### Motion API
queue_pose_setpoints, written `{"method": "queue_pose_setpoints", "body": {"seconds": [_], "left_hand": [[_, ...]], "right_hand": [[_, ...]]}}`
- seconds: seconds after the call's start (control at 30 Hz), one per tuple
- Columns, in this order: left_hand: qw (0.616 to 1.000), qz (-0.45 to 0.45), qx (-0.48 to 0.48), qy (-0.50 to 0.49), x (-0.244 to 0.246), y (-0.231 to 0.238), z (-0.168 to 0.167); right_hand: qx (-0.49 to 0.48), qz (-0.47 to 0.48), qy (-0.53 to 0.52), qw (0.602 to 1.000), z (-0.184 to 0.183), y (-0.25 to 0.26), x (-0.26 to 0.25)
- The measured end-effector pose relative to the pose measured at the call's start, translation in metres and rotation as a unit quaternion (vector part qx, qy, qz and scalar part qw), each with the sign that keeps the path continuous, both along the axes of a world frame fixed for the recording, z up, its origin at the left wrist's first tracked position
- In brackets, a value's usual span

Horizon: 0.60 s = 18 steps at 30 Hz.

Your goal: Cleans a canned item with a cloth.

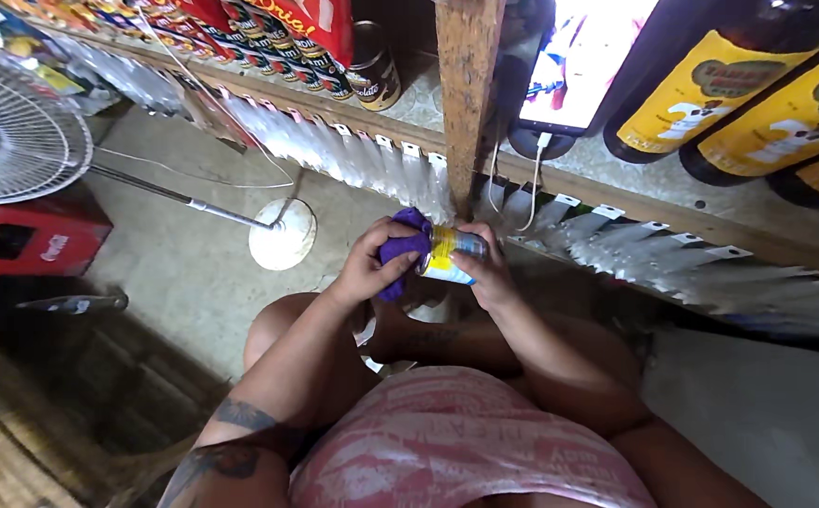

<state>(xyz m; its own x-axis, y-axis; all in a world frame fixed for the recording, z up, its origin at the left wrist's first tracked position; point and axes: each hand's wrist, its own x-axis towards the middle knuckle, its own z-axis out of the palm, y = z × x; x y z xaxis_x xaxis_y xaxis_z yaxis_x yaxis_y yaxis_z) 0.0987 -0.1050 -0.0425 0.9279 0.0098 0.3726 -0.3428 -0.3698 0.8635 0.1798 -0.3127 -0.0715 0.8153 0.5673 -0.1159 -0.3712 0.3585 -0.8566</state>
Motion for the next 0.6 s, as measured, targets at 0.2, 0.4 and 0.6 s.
{"method": "queue_pose_setpoints", "body": {"seconds": [0.2,0.4,0.6], "left_hand": [[0.989,0.069,0.124,0.031,0.0030,0.0038,-0.0022],[0.977,0.042,0.135,0.159,0.0001,0.0040,0.0042],[0.993,-0.021,0.002,0.119,-0.0036,0.0032,0.0067]], "right_hand": [[0.032,0.000,0.012,0.999,-0.0035,-0.0010,0.0010],[0.013,-0.060,0.031,0.998,-0.0035,0.0014,0.0035],[-0.024,-0.051,0.012,0.998,0.0001,0.0021,0.0032]]}}
